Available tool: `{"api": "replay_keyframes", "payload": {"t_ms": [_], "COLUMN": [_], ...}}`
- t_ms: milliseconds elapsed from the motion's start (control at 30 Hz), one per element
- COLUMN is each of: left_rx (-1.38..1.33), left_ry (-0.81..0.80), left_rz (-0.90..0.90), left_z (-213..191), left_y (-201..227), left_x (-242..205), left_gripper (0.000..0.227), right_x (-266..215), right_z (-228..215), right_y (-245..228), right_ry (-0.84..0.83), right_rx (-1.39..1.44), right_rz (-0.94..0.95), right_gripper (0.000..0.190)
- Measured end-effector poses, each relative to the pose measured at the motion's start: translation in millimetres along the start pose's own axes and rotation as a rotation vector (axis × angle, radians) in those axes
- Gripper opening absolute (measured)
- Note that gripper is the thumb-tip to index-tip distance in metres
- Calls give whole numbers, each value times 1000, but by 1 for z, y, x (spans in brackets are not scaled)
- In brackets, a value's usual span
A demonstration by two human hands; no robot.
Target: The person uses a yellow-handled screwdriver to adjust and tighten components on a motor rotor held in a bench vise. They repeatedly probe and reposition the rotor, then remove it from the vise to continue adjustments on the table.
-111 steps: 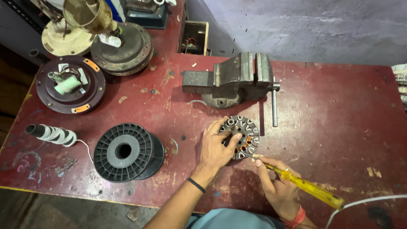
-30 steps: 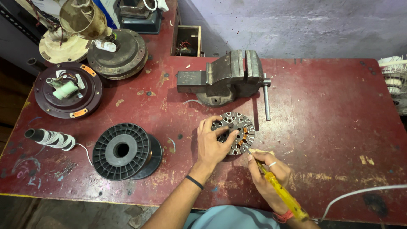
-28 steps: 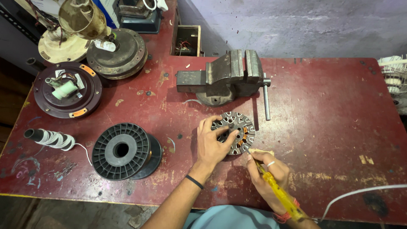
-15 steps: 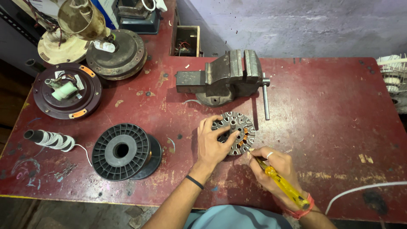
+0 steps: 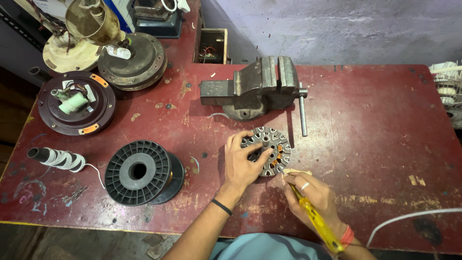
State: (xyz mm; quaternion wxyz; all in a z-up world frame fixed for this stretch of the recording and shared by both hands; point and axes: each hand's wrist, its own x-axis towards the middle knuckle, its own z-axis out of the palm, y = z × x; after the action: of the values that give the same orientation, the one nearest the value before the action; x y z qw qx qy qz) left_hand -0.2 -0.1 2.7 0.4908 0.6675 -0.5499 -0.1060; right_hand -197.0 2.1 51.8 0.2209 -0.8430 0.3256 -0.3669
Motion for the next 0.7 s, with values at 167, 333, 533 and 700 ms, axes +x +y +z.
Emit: {"api": "replay_keyframes", "payload": {"t_ms": [167, 333, 533, 700], "left_rx": [7, 2, -17, -45], "left_ry": [5, 13, -7, -26], "left_rz": [-3, -7, -41, -88], "left_z": [1, 2, 2, 2], "left_y": [0, -1, -4, -4], "left_x": [-1, -1, 0, 2], "left_gripper": [33, 34, 38, 40], "right_x": [-5, -9, -1, 34], "right_z": [5, 8, 5, -5], "right_y": [-4, 4, 49, 84], "right_ry": [60, 81, 40, -249], "right_rx": [-63, -70, 174, 369], "right_rz": [-51, -84, 50, 262], "right_gripper": [18, 18, 9, 3]}}
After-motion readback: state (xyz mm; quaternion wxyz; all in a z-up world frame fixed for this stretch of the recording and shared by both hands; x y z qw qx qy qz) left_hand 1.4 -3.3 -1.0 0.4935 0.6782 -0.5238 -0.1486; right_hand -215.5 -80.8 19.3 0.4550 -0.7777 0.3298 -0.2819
